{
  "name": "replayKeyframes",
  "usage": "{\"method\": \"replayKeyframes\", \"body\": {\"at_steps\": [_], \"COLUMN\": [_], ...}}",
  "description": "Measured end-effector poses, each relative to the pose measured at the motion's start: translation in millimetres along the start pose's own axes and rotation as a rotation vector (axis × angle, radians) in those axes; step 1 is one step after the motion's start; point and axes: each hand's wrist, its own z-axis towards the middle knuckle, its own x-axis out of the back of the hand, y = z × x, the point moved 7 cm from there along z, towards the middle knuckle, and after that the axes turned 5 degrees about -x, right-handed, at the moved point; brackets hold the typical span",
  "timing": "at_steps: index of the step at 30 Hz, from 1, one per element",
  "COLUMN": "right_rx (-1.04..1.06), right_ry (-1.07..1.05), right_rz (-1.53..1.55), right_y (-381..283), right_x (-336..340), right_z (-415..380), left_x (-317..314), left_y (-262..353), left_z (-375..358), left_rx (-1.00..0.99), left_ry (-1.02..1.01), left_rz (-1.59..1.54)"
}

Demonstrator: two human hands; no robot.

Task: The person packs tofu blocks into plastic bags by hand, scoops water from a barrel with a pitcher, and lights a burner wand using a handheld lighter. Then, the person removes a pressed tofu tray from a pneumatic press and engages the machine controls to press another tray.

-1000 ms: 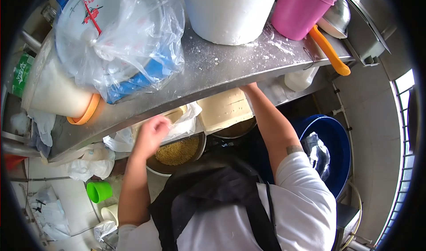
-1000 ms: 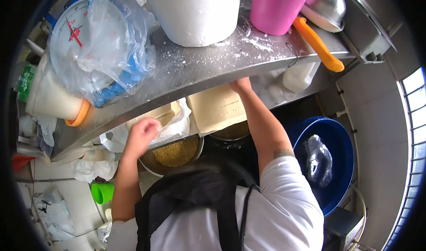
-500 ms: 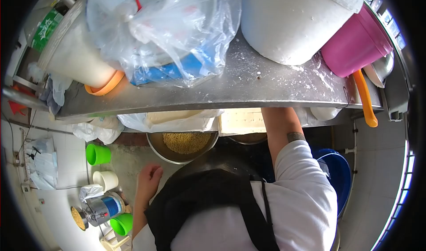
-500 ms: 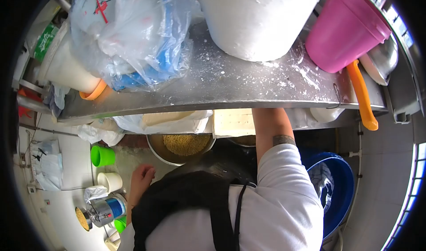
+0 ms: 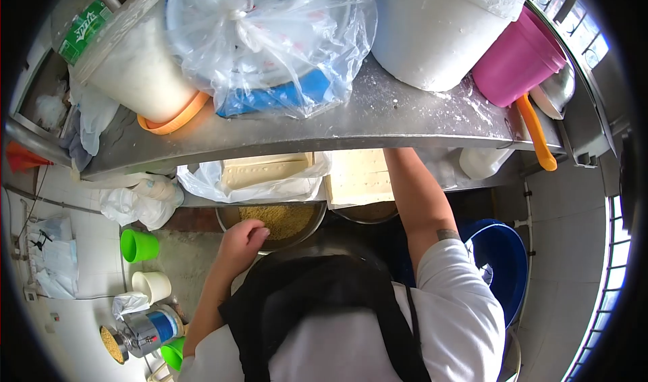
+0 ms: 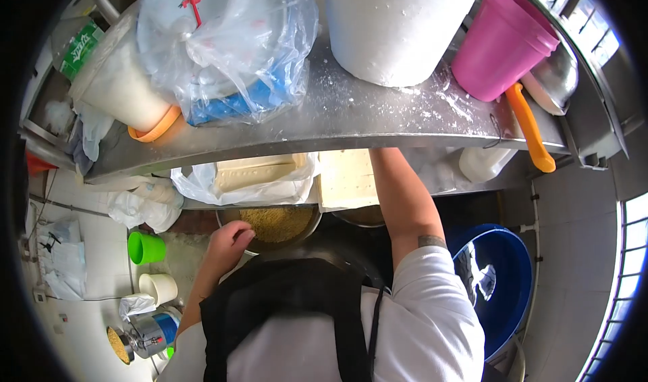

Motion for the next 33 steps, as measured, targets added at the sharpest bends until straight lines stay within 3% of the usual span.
{"method": "replayKeyframes", "body": {"at_steps": [6, 8, 9, 11, 12, 14, 18, 20, 22, 23, 24, 26, 28, 33], "right_rx": [0.051, 0.126, 0.122, 0.098, 0.097, -0.117, -0.471, -0.494, -0.512, -0.532, -0.553, -0.582, -0.576, -0.371], "right_ry": [0.049, 0.045, 0.041, 0.023, 0.021, 0.029, -0.050, 0.005, 0.009, 0.030, 0.053, 0.011, -0.071, -0.260], "right_rz": [0.131, -0.295, -0.312, -0.106, -0.121, -0.023, 0.472, 0.773, 0.816, 0.871, 0.927, 0.952, 0.981, 0.962], "right_y": [-87, -108, -133, -185, -194, -193, -203, -198, -190, -188, -189, -196, -216, -272], "right_x": [64, 95, 110, 137, 144, 155, 185, 187, 181, 175, 168, 144, 113, 38], "right_z": [-42, -62, -74, -99, -112, -135, -184, -204, -217, -220, -223, -220, -211, -157], "left_x": [-39, -59, -78, -116, -131, -169, -184, -175, -159, -139, -126, -82, -23, 68], "left_y": [12, 7, 5, -2, -4, -4, 31, 41, 52, 53, 51, 40, 37, -5], "left_z": [42, 53, 56, 65, 73, 75, 78, 79, 74, 74, 72, 85, 88, 117], "left_rx": [-0.017, -0.071, -0.057, 0.001, -0.004, 0.191, 0.302, 0.261, 0.272, 0.237, 0.237, 0.021, 0.027, -0.192], "left_ry": [-0.296, -0.345, -0.443, -0.689, -0.695, -0.886, -0.964, -0.922, -1.025, -0.892, -0.888, -0.628, -0.437, -0.058], "left_rz": [-0.184, -0.248, -0.370, -0.501, -0.514, -0.668, -1.192, -1.304, -1.361, -1.362, -1.361, -1.340, -1.211, -0.793]}}
